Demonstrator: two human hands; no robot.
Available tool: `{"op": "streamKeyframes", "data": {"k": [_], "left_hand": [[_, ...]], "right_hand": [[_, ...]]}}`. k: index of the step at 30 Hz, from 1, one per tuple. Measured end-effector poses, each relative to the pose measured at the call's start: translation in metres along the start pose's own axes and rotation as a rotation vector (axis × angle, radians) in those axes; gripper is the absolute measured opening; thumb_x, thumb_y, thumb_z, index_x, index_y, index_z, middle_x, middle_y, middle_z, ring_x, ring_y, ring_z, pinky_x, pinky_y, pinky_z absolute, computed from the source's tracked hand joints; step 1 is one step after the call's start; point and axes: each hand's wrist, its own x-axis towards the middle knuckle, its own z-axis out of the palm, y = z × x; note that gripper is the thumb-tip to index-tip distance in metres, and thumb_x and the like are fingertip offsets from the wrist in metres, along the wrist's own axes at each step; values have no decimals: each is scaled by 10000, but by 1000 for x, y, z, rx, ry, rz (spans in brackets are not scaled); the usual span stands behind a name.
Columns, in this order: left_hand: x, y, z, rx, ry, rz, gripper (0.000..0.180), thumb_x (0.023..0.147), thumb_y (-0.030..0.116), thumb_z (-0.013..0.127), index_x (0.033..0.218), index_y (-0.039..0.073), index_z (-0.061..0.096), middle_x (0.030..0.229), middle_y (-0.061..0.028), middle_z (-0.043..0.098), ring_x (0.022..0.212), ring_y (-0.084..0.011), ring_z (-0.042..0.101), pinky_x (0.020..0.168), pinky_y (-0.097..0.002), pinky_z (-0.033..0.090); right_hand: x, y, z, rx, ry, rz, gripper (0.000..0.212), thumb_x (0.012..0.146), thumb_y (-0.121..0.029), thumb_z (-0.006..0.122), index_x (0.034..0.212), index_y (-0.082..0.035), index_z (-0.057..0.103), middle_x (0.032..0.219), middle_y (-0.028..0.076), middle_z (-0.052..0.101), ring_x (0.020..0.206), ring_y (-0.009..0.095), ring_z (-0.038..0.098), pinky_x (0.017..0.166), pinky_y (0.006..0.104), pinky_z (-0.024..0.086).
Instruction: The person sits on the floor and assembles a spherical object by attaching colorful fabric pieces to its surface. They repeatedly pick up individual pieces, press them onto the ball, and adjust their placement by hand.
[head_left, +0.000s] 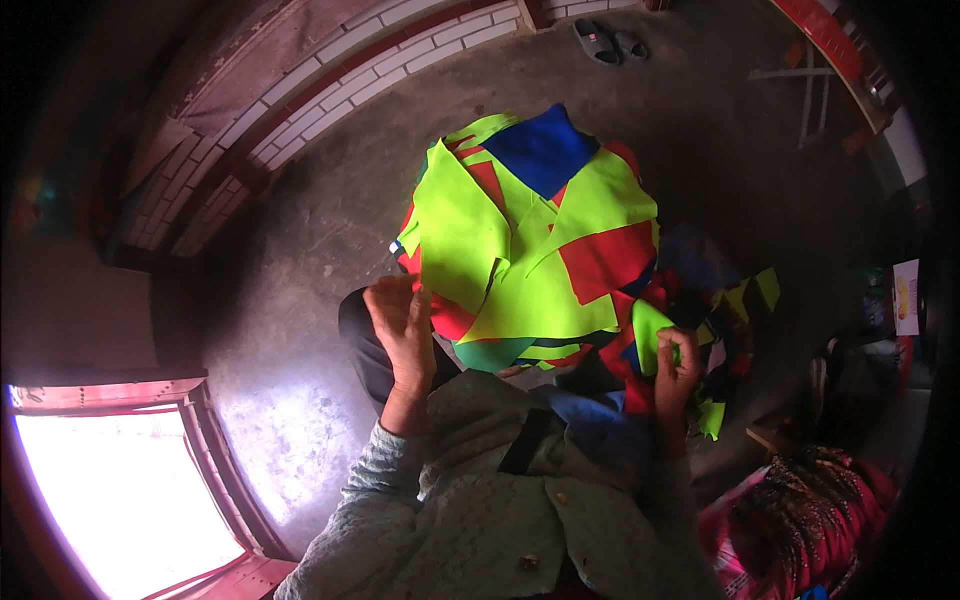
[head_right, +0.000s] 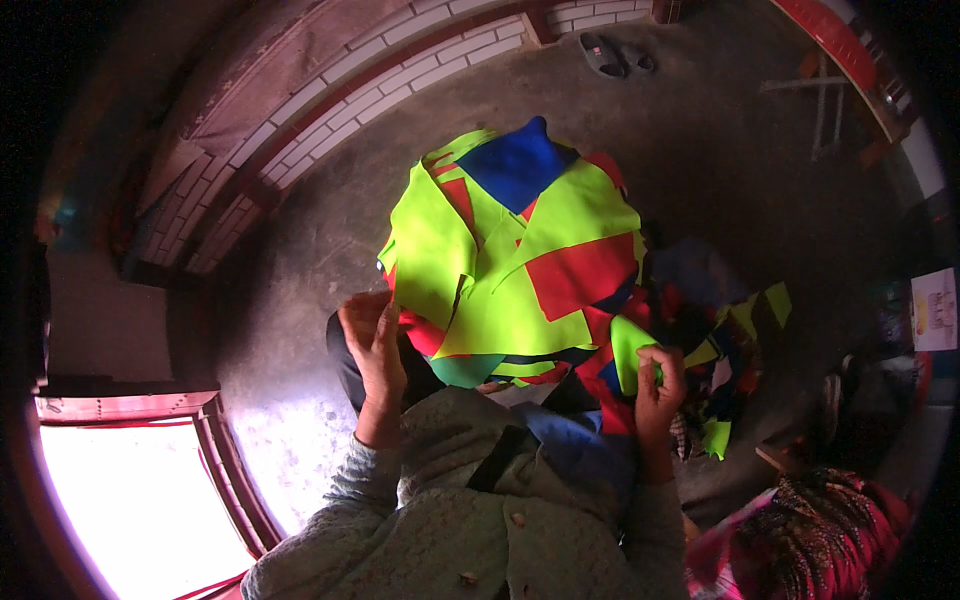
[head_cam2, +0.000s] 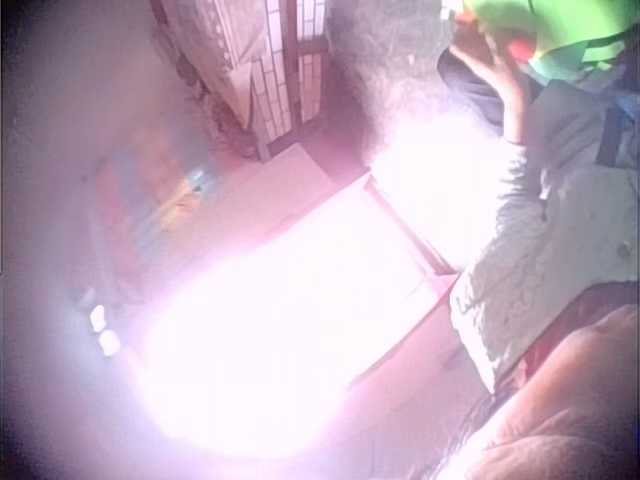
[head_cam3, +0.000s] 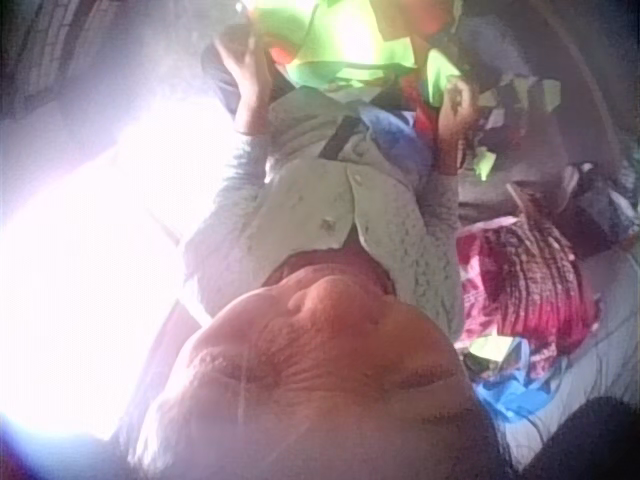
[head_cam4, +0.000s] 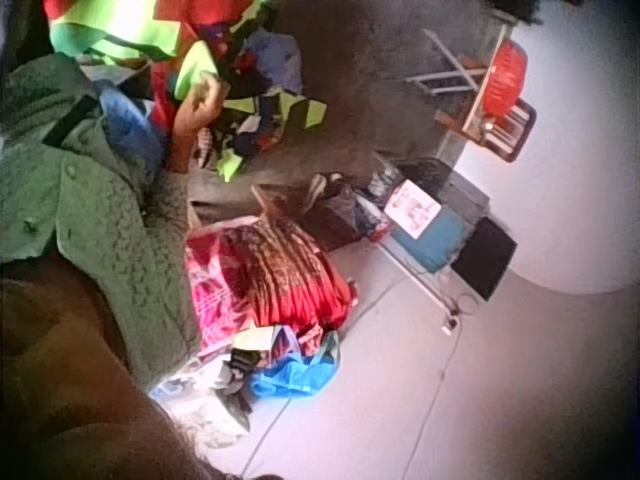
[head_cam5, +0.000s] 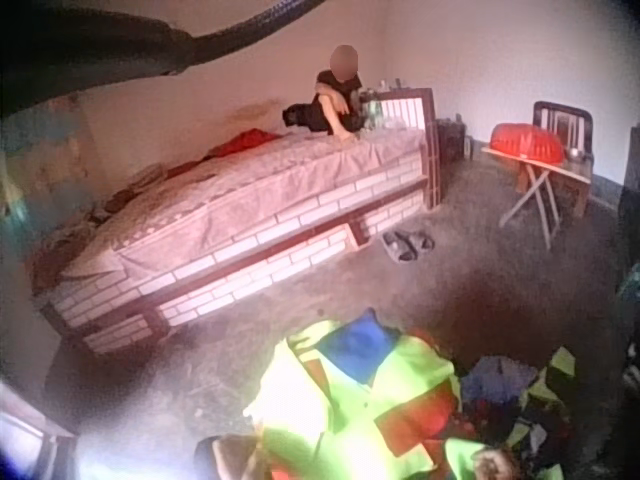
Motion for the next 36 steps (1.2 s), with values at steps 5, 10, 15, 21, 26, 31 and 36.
{"op": "streamKeyframes", "data": {"k": [5, 10, 15, 21, 26, 31, 36], "left_hand": [[13, 28, 18, 731, -198, 667, 423, 682, -38, 684, 1083, -1, 554, 1222, -167, 505, 1158, -328, 488, 955, -395, 415], [32, 26, 55, 910, -526, 742, 438, 685, -18, 656, 1110, 71, 598, 1213, -157, 548, 1095, -373, 532, 916, -433, 451], [39, 24, 60, 923, -555, 734, 400, 669, -51, 602, 1049, 72, 630, 1119, -116, 617, 1033, -336, 582, 903, -419, 463], [48, 11, 52, 788, -506, 677, 352, 669, -76, 581, 990, 48, 656, 1071, -125, 654, 1002, -300, 622, 885, -370, 490], [55, 9, 46, 490, -503, 428, 189, 754, 28, 669, 943, 15, 668, 1048, -126, 651, 995, -261, 610, 887, -366, 461], [58, 47, 56, 876, -589, 763, 295, 806, 337, 704, 889, 54, 694, 1145, -95, 600, 1056, -285, 513, 957, -403, 340], [111, 60, 91, 842, -498, 814, 196, 815, 253, 682, 886, 71, 690, 998, -108, 653, 927, -303, 604, 858, -406, 432]], "right_hand": [[0, -1, -1, -20, -6, -19, 83, 859, 45, 544, 905, -9, 587, 874, 80, 553, 825, 183, 550, 764, 277, 431], [2, 3, -3, -55, -18, -32, 45, 878, 3, 560, 904, -17, 591, 874, 76, 554, 818, 184, 549, 757, 282, 431], [4, -1, -4, -39, -15, 9, 31, 875, -27, 569, 894, -23, 593, 865, 66, 555, 817, 175, 540, 755, 276, 418], [5, 1, -3, -15, -5, -3, 32, 885, -34, 566, 897, -23, 594, 843, 67, 533, 788, 178, 531, 726, 276, 417], [6, -3, -1, 5, 1, 32, 25, 878, -23, 564, 883, -26, 588, 842, 70, 536, 795, 179, 537, 724, 285, 422], [5, 5, -2, -22, 11, 22, 30, 875, -32, 561, 887, -28, 588, 850, 78, 540, 792, 192, 541, 716, 296, 424], [9, -2, -5, -9, -10, 38, 39, 862, -28, 565, 889, -33, 593, 850, 83, 542, 777, 205, 540, 699, 299, 423]]}}
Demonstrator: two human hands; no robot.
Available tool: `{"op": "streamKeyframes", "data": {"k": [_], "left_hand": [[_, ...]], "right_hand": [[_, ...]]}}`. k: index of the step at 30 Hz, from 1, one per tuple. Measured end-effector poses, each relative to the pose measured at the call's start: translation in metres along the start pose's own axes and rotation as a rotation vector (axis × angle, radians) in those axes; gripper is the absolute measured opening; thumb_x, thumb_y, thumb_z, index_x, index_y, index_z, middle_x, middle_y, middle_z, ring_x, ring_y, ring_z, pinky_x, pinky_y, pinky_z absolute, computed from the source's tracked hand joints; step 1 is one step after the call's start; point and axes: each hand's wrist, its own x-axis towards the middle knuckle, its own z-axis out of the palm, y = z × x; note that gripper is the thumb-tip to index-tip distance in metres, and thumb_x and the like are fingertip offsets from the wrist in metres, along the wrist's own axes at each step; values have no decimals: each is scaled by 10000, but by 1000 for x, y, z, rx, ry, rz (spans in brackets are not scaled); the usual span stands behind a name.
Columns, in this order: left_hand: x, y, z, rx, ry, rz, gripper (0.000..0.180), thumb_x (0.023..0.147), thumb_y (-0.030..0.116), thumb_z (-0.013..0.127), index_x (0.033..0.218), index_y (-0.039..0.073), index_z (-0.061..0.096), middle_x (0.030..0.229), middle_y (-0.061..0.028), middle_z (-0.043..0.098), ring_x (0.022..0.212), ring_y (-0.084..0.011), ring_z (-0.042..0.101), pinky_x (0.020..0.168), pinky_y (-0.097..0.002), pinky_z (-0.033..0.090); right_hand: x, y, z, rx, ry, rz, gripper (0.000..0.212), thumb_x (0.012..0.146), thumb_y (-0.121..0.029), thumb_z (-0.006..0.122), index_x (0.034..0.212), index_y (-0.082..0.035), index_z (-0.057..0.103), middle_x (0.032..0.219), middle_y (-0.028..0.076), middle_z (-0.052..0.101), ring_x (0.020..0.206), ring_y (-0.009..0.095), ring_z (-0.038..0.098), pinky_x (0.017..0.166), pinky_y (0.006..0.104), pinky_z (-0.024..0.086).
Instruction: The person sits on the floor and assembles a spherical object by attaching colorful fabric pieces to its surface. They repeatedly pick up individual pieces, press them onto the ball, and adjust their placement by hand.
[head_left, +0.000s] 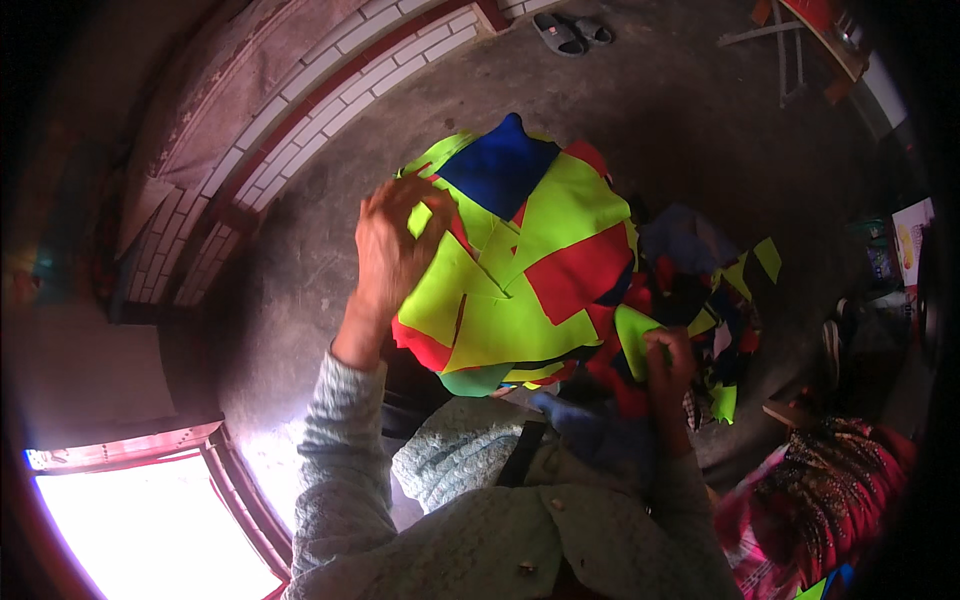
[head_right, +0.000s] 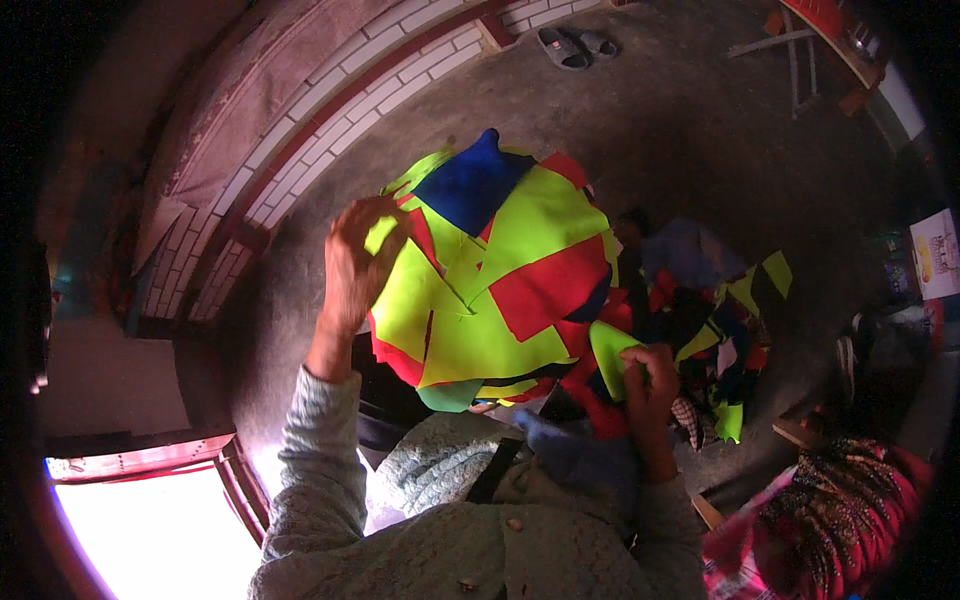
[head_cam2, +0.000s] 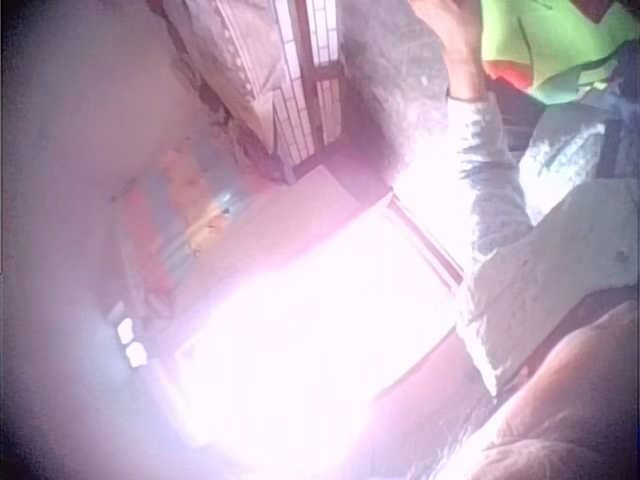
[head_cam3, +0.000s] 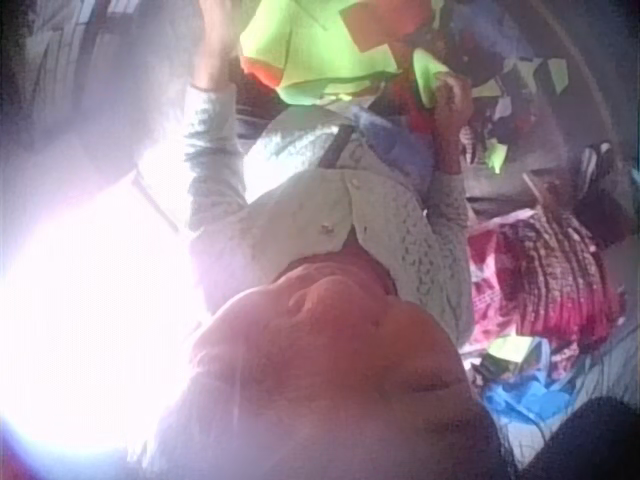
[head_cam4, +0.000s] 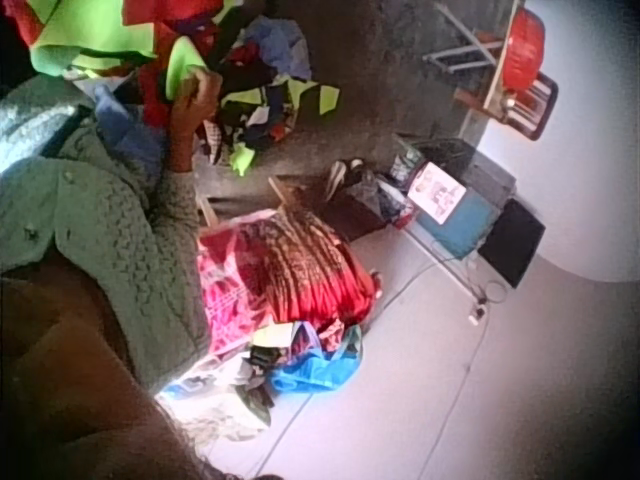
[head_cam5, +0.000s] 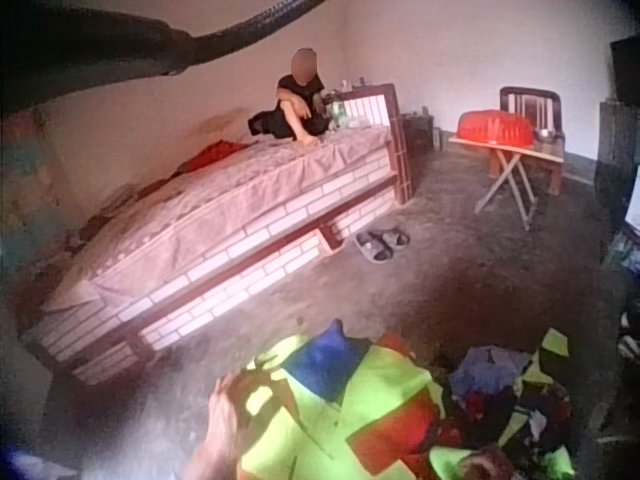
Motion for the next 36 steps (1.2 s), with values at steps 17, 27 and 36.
{"op": "streamKeyframes", "data": {"k": [17, 27, 36], "left_hand": [[78, -72, 76, 322, -434, -336, 267, 756, 357, 707, 894, 128, 706, 905, -88, 696, 860, -291, 666, 780, -402, 508], [68, -59, 62, 174, -303, -457, 203, 743, 217, 683, 913, 121, 629, 867, -101, 675, 876, -304, 642, 924, -408, 408], [50, -46, 60, 286, -103, 84, 373, 779, 210, 709, 1122, 126, 588, 1297, -107, 499, 1215, -311, 442, 1010, -464, 322]], "right_hand": [[-2, 5, -1, 46, -15, 11, 66, 866, -20, 552, 908, -51, 593, 865, 76, 535, 776, 191, 527, 699, 300, 413], [-1, 5, -1, 64, -3, -13, 80, 873, -30, 549, 927, -48, 604, 875, 87, 550, 788, 210, 538, 706, 310, 420], [1, 8, -1, 56, -14, -31, 114, 841, 10, 538, 918, -42, 605, 841, 79, 546, 761, 193, 524, 692, 302, 421]]}}
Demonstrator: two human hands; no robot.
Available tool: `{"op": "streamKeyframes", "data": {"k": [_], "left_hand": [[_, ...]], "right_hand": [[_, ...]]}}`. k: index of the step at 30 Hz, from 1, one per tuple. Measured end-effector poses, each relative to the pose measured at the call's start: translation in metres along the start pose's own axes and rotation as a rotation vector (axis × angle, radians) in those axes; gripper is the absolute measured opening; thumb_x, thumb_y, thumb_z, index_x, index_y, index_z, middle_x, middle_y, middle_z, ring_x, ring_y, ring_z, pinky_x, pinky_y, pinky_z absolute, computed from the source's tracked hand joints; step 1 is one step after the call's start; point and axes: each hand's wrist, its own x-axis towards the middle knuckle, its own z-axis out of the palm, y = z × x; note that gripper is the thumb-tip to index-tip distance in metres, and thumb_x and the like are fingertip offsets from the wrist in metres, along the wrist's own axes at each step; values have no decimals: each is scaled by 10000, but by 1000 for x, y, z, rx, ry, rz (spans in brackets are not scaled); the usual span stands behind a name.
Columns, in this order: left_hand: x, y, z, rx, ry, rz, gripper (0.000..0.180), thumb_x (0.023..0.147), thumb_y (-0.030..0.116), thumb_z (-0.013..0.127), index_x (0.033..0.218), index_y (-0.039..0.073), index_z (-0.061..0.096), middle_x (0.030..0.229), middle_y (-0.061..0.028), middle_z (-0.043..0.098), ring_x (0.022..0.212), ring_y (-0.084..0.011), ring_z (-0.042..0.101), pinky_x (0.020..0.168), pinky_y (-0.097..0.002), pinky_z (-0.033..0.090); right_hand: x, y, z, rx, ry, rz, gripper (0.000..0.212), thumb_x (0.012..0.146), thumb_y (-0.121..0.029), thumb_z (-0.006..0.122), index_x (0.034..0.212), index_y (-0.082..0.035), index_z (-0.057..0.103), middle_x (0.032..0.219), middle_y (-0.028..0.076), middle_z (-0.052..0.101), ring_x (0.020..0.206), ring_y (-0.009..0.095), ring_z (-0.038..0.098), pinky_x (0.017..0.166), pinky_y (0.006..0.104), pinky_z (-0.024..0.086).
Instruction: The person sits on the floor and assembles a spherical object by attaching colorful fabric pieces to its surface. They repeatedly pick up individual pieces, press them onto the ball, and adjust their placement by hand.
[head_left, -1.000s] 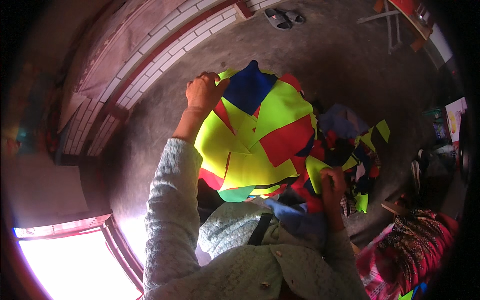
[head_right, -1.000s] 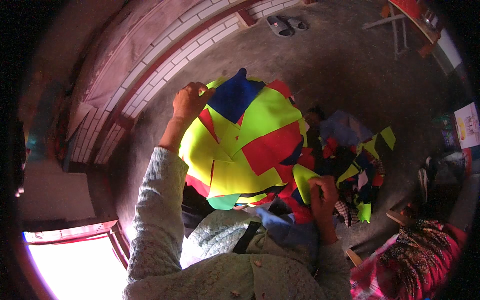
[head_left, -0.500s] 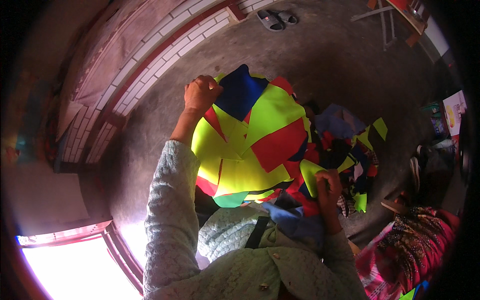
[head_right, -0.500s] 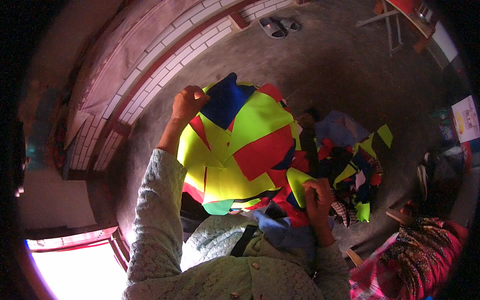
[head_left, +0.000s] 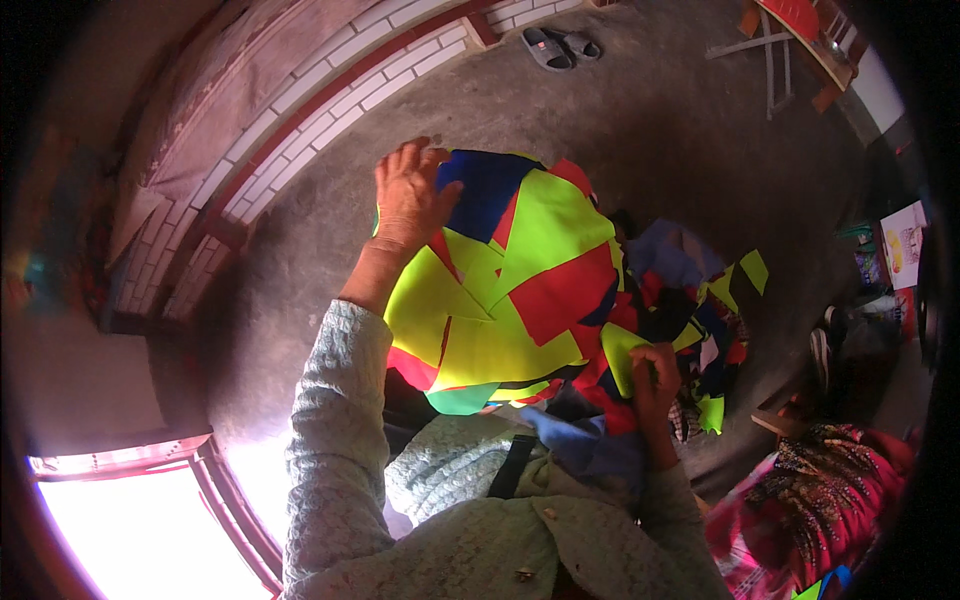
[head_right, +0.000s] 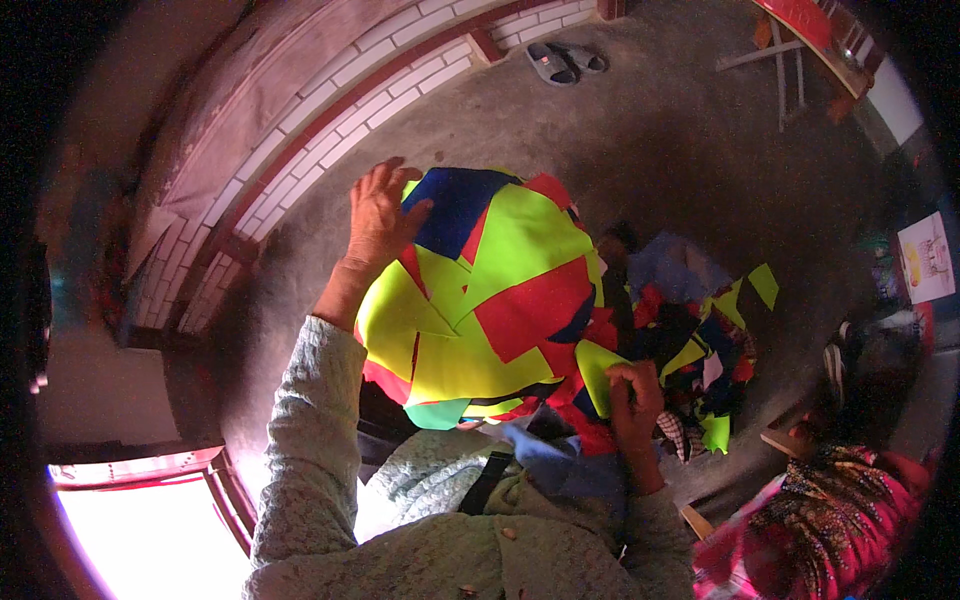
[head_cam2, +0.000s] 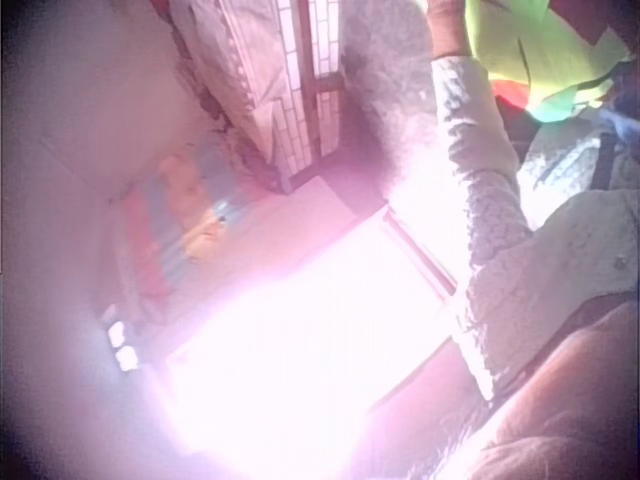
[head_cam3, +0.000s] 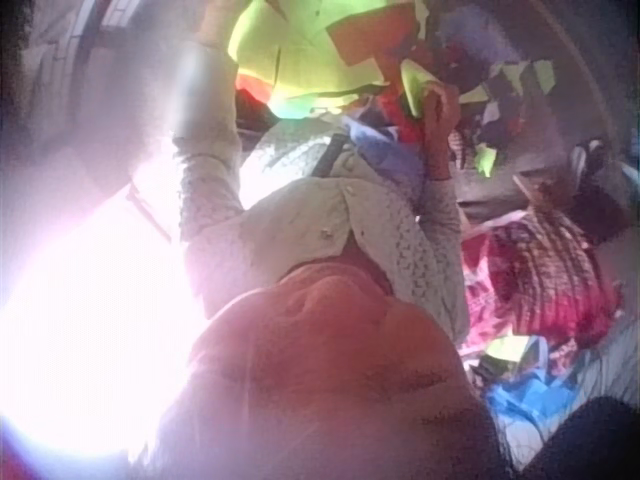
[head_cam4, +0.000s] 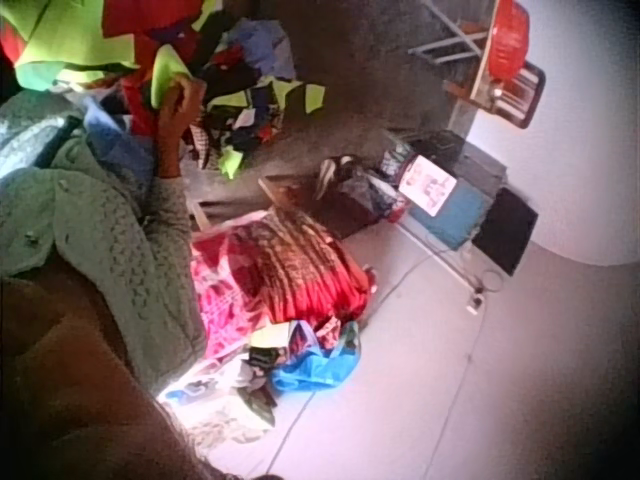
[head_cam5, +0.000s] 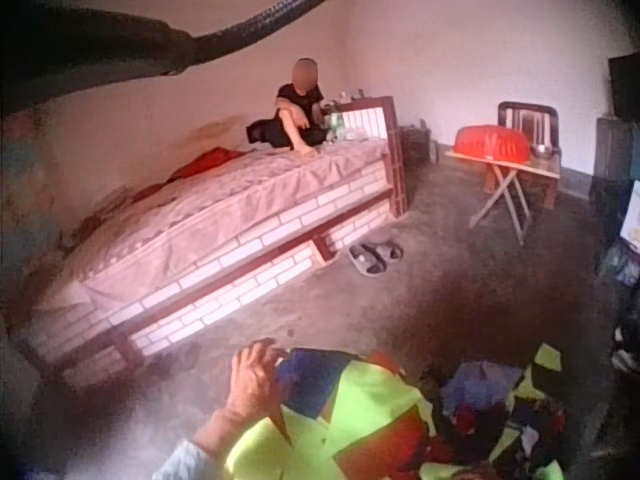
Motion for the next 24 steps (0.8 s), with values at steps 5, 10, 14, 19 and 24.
{"op": "streamKeyframes", "data": {"k": [5, 10, 14, 19, 24], "left_hand": [[-7, 23, 21, 10, -127, 139, 576, 906, 488, 515, 1344, 118, 463, 1423, -158, 405, 1363, -329, 317, 1083, -530, 246], [-7, 26, 44, -11, -249, 98, 627, 904, 562, 424, 1361, 134, 455, 1405, -174, 430, 1344, -324, 341, 1069, -526, 250], [-10, 12, 52, -29, -199, 126, 622, 894, 565, 444, 1356, 149, 469, 1387, -157, 452, 1330, -309, 363, 1067, -524, 248], [-15, 36, 15, -121, -123, 109, 618, 932, 553, 417, 1331, 85, 479, 1380, -174, 448, 1341, -338, 337, 1072, -556, 222], [-44, 92, -35, -376, 59, 140, 417, 894, 328, 614, 1185, 31, 585, 1283, -186, 530, 1243, -366, 448, 1045, -468, 312]], "right_hand": [[-3, 6, 0, 5, 4, 28, 104, 841, 8, 539, 911, -39, 600, 843, 77, 547, 770, 195, 529, 699, 297, 421], [-4, 7, 1, -99, 28, -70, 75, 864, -29, 536, 910, -28, 595, 863, 86, 561, 799, 211, 543, 720, 309, 426], [-3, 7, 2, -30, 3, 1, 97, 888, -97, 558, 928, -22, 606, 856, 95, 567, 785, 217, 551, 720, 313, 431], [-1, 2, 2, -12, 19, -30, 88, 882, -79, 555, 937, -29, 600, 841, 100, 548, 789, 226, 552, 732, 316, 429], [-9, 8, 2, 72, 66, 110, 127, 889, -75, 558, 1001, -21, 584, 954, 46, 566, 869, 127, 520, 794, 246, 398]]}}
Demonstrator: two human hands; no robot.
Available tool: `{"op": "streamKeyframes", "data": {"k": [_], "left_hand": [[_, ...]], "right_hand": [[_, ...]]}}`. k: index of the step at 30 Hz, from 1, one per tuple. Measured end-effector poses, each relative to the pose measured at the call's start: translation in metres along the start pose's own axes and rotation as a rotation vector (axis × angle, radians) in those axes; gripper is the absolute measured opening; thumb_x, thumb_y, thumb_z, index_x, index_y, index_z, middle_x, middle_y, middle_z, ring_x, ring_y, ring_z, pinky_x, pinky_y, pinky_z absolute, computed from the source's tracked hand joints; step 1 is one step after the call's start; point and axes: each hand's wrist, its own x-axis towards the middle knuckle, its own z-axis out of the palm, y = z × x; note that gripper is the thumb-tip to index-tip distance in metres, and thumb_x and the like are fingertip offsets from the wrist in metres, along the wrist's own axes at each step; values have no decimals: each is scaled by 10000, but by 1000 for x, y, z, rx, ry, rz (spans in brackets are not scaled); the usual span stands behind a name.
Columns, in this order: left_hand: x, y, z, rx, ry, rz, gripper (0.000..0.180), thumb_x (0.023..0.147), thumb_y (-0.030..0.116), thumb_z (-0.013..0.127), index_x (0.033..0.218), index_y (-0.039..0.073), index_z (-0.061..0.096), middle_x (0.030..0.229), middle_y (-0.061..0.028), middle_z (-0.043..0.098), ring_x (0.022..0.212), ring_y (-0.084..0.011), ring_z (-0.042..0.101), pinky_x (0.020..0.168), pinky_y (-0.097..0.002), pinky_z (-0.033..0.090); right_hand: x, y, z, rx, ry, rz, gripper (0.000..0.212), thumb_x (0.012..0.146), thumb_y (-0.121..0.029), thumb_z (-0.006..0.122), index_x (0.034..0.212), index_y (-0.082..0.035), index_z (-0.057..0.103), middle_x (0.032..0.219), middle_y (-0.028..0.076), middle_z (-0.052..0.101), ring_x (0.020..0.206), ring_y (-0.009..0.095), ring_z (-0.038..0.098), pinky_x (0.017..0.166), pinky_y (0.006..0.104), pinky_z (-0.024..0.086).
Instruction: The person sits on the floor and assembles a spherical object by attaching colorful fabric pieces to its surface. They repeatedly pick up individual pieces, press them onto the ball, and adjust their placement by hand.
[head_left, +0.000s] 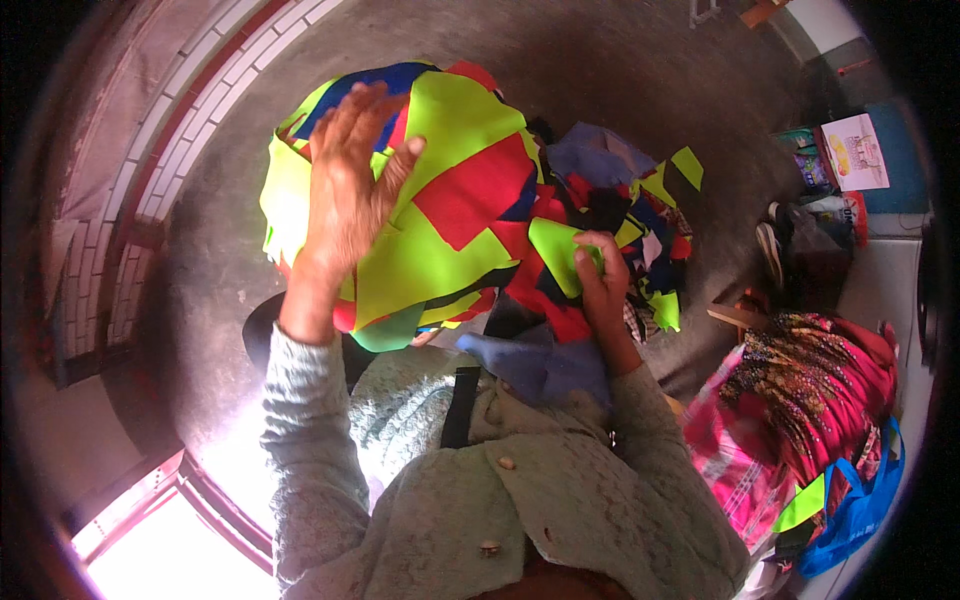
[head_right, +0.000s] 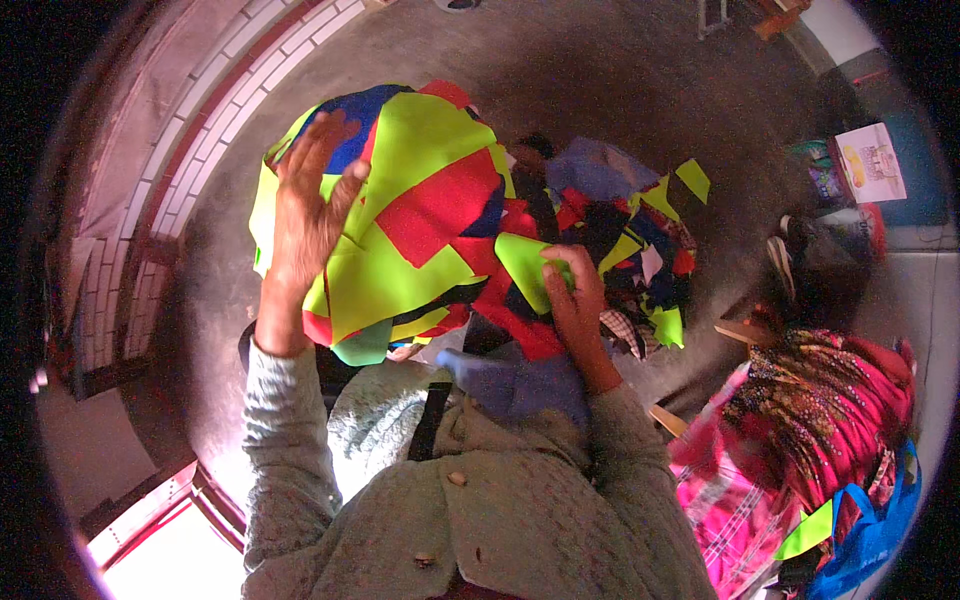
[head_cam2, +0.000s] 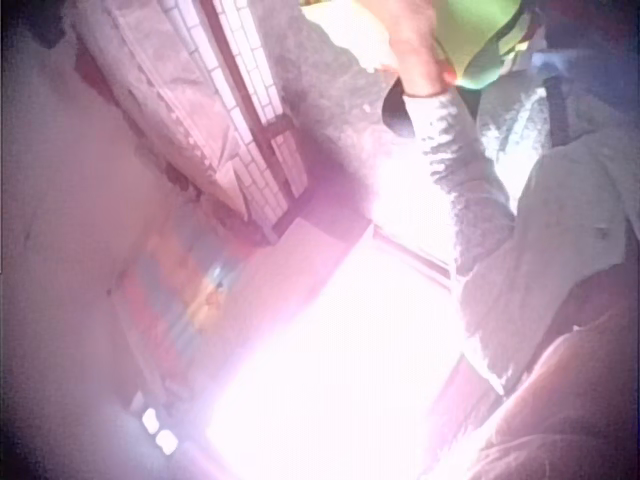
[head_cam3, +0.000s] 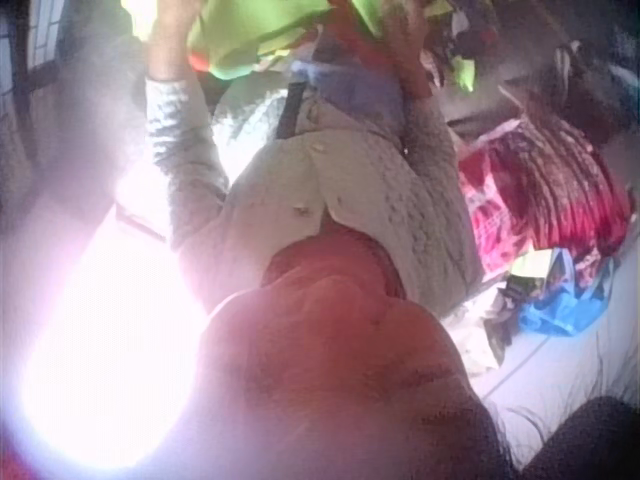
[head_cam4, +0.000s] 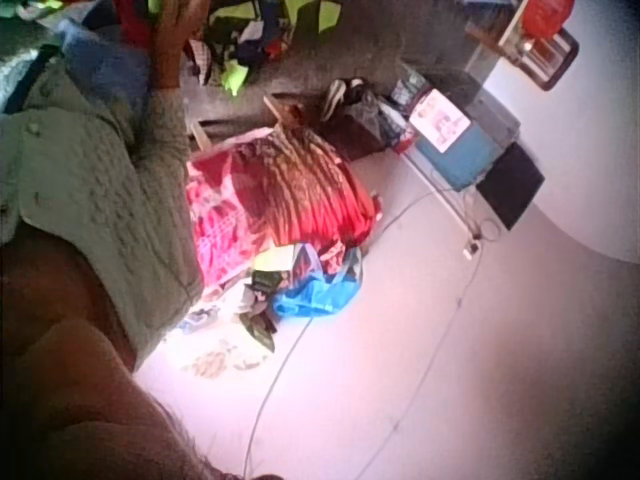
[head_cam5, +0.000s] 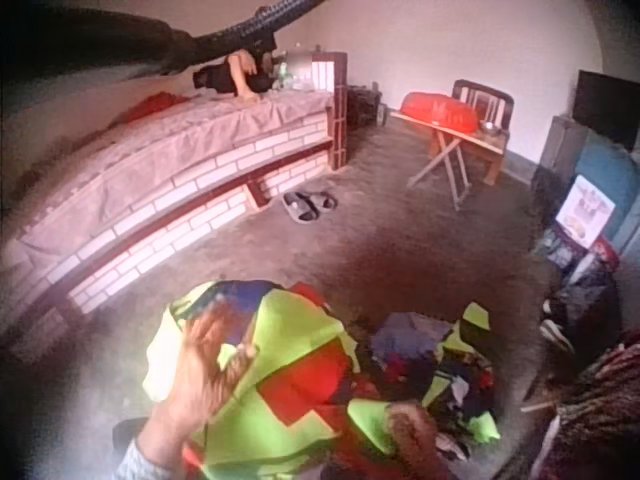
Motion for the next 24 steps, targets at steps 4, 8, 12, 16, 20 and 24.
{"op": "streamKeyframes", "data": {"k": [4, 8, 12, 16, 20, 24], "left_hand": [[-41, 61, -9, -473, -22, -184, 246, 863, 170, 669, 1061, 26, 645, 1130, -145, 635, 1094, -307, 579, 932, -383, 442], [-80, 97, 0, -904, -173, -380, 151, 866, 33, 639, 1015, 8, 648, 961, -102, 674, 904, -165, 633, 816, -285, 492], [-119, 110, 41, -910, -343, -269, 233, 839, 17, 633, 1072, 24, 625, 1078, -121, 643, 1016, -265, 619, 890, -339, 485], [-135, 123, 65, -551, -439, -6, 451, 734, 72, 705, 1165, 70, 574, 1255, -141, 533, 1143, -322, 532, 931, -419, 459], [-145, 126, 72, -401, -514, 51, 563, 683, 127, 735, 1213, 97, 548, 1342, -132, 458, 1223, -318, 462, 960, -463, 425], [-145, 126, 68, -392, -510, 54, 559, 685, 118, 736, 1212, 94, 550, 1353, -135, 457, 1212, -318, 476, 955, -454, 432]], "right_hand": [[-2, 16, -8, 196, 52, 172, 198, 886, -88, 579, 1075, -29, 579, 1043, 24, 579, 938, 101, 514, 843, 232, 389], [2, 24, -12, 508, 162, 265, 197, 885, -128, 604, 1060, -38, 586, 986, 25, 597, 908, 118, 534, 830, 256, 407], [2, 20, -16, 540, 249, 292, 236, 891, -146, 608, 1096, -36, 572, 997, 44, 597, 912, 128, 546, 828, 261, 419], [0, 14, -21, 765, 370, 385, 246, 916, -156, 566, 1134, -46, 532, 1057, 78, 596, 922, 160, 585, 821, 295, 474], [-2, 16, -31, 629, 258, 236, 231, 997, -166, 428, 1180, -44, 498, 1111, 99, 585, 953, 174, 597, 845, 307, 495], [2, 28, -47, 1263, 6, 384, 377, 1017, -276, 412, 1298, -31, 470, 1146, 80, 598, 1027, 167, 594, 850, 303, 502]]}}
